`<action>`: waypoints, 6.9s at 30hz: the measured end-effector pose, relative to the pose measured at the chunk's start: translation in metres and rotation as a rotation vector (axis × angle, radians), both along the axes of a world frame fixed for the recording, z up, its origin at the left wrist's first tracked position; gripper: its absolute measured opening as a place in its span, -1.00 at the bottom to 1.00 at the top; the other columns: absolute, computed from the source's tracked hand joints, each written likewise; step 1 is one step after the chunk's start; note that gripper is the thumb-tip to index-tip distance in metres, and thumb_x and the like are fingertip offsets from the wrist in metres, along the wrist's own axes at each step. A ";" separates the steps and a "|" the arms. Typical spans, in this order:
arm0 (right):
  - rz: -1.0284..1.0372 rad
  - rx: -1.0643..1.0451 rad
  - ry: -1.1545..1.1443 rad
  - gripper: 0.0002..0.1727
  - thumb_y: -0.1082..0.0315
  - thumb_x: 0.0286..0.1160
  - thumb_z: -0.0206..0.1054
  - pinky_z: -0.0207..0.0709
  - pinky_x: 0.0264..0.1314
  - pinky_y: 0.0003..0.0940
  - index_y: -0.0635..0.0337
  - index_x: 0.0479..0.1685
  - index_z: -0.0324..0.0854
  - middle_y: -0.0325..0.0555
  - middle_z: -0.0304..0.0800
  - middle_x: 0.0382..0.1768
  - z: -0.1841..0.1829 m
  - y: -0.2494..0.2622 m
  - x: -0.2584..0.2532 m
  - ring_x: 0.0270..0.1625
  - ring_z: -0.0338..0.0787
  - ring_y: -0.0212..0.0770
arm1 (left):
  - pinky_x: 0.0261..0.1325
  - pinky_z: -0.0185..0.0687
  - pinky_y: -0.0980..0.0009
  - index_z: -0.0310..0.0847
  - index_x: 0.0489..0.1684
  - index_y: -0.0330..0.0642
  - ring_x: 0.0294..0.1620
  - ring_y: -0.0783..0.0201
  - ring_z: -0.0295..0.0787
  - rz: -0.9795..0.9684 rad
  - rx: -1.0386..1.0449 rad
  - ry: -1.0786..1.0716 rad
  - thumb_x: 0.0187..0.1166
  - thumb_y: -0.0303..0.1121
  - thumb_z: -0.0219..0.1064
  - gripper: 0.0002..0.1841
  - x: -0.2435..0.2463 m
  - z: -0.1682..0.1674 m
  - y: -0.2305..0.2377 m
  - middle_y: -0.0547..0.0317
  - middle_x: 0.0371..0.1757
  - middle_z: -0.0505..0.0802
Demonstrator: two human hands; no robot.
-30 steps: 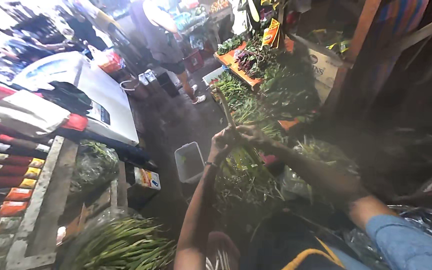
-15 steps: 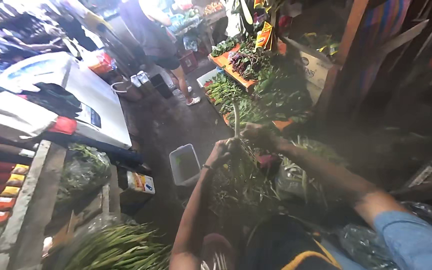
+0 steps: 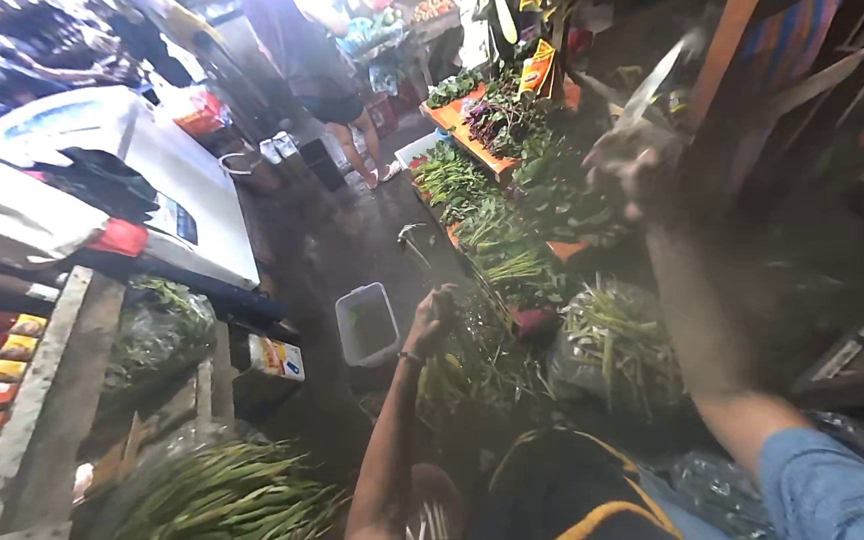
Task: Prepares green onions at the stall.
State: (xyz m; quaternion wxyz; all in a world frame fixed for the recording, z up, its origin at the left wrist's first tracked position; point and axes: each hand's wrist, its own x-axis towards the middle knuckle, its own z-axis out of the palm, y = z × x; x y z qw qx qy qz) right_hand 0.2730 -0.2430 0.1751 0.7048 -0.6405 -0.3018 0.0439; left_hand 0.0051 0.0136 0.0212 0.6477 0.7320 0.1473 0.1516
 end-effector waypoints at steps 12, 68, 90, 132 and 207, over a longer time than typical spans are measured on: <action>0.283 -0.431 -0.075 -0.67 0.41 0.42 0.43 0.64 0.27 -0.08 0.45 0.10 0.71 0.21 0.84 -0.02 -0.129 0.091 -0.126 0.05 0.82 -0.05 | -0.42 0.62 0.54 0.66 0.21 -0.37 -0.53 0.51 0.63 0.033 -0.057 -0.112 0.35 -0.52 0.42 -0.60 0.029 0.045 -0.013 0.24 -0.32 0.85; -0.085 -1.399 0.027 -0.61 0.28 0.71 0.28 0.40 0.36 0.54 0.55 0.12 0.67 0.58 0.70 0.20 -0.225 -0.102 0.048 0.36 0.66 0.55 | -0.29 0.72 0.58 0.46 0.34 -0.23 -0.32 0.45 0.80 0.386 -0.506 -0.511 0.79 -0.44 -0.16 -0.66 -0.088 -0.046 0.069 0.15 0.13 0.87; 0.904 -0.701 -0.373 -0.39 0.30 0.69 0.28 0.22 0.69 0.26 0.13 0.74 0.35 0.30 0.58 0.52 -0.241 0.129 -0.154 0.60 0.53 0.29 | -0.43 0.62 0.68 0.68 0.05 -0.10 -0.40 0.56 0.79 0.670 -0.531 -0.610 0.79 -0.43 -0.29 -0.54 -0.161 -0.067 0.015 0.31 0.08 0.93; -0.200 -0.382 0.216 -0.62 0.35 0.62 0.38 0.49 0.49 0.15 0.42 0.29 0.63 0.38 0.72 0.25 -0.177 -0.001 0.010 0.35 0.72 0.22 | -0.46 0.69 0.57 0.60 -0.16 -0.03 -0.64 0.53 0.64 1.119 -0.391 -0.551 0.90 -0.26 -0.13 -0.66 -0.194 -0.046 0.031 0.49 -0.60 0.68; 0.865 -0.533 -0.285 -0.65 0.40 0.73 0.19 0.69 0.20 -0.15 0.54 0.29 0.53 0.24 0.79 0.07 -0.162 0.267 -0.334 0.03 0.82 -0.10 | 0.11 0.66 0.28 0.34 0.52 -0.41 -0.03 0.20 0.71 1.447 -1.187 -0.332 0.89 -0.21 0.01 -0.55 -0.158 -0.167 -0.097 -0.13 0.07 0.75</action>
